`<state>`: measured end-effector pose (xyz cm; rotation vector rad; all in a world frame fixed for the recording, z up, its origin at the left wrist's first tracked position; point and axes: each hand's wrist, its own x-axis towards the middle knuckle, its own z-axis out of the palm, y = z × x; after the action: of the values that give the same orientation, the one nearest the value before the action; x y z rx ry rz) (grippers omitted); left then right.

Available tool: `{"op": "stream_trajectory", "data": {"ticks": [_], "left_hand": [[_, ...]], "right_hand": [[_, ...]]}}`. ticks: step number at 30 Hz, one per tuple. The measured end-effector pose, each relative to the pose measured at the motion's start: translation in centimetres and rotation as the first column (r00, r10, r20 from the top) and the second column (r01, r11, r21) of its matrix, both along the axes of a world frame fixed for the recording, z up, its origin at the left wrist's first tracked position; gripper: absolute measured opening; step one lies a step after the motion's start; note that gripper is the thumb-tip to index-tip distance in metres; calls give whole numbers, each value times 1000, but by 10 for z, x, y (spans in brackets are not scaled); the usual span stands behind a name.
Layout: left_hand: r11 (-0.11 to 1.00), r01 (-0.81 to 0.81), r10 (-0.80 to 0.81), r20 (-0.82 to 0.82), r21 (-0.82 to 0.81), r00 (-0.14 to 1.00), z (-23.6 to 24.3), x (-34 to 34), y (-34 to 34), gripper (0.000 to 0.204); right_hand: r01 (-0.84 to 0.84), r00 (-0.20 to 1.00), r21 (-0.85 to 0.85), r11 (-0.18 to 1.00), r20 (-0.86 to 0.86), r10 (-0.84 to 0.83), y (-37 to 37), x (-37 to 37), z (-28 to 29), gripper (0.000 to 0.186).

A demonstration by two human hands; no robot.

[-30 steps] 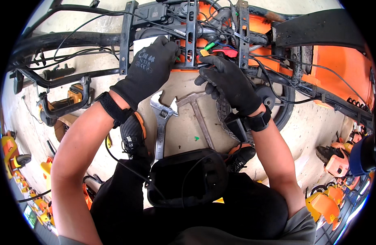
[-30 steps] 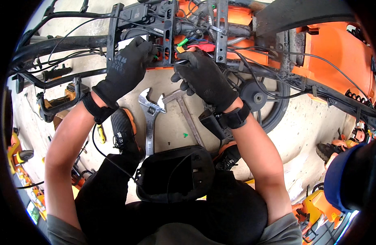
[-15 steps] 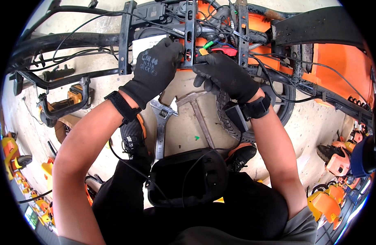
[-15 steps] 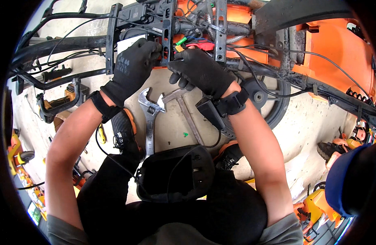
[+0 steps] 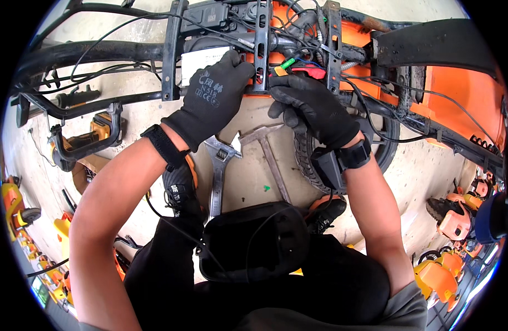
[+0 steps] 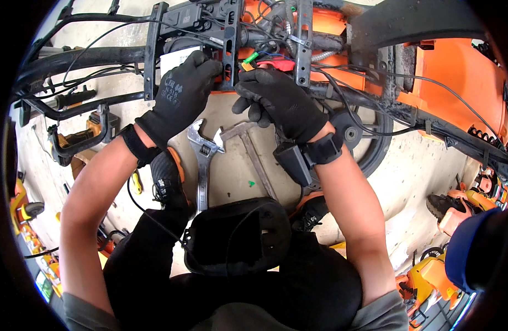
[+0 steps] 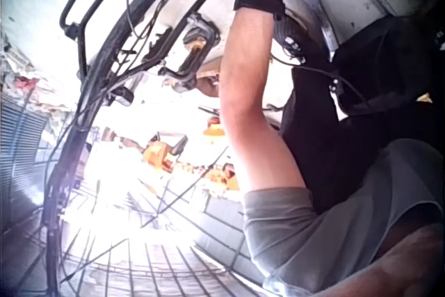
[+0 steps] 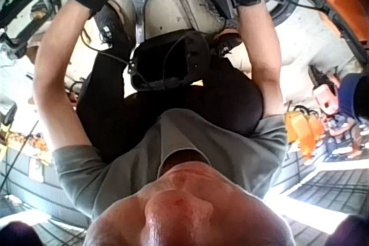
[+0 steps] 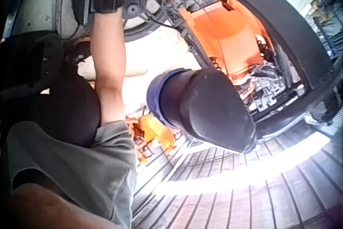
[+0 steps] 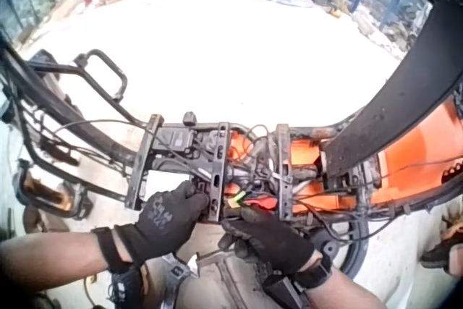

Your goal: The person works on the electrical components of an orange motorcycle frame, connecting wires and handling colored connectors by hand while wearing gloves.

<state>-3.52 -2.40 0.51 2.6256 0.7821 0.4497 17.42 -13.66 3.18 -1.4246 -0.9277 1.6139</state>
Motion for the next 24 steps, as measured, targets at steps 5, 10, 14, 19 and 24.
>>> {"op": "stream_trajectory", "data": {"ticks": [5, 10, 14, 19, 24], "left_hand": [[995, -56, 60, -51, 80, 997, 4, 4, 0, 18], [995, -80, 81, -12, 59, 997, 0, 8, -1, 14], [988, -146, 141, -91, -48, 986, -4, 10, -6, 12], [983, -150, 146, -48, -101, 988, -4, 10, -9, 9], [986, -132, 127, -57, -105, 990, -1, 11, -7, 5]], "right_hand": [[-73, 997, -229, 971, -22, 70, 12, -8, 14, 39], [-63, 997, -124, 990, -52, 57, 12, -7, 4, 29], [-47, 996, -162, 986, -88, 33, 11, -7, 6, 31], [-58, 996, -155, 986, 52, 67, 10, -7, 13, 31], [-146, 988, -79, 986, 33, 149, 14, 2, 8, 32]]}}
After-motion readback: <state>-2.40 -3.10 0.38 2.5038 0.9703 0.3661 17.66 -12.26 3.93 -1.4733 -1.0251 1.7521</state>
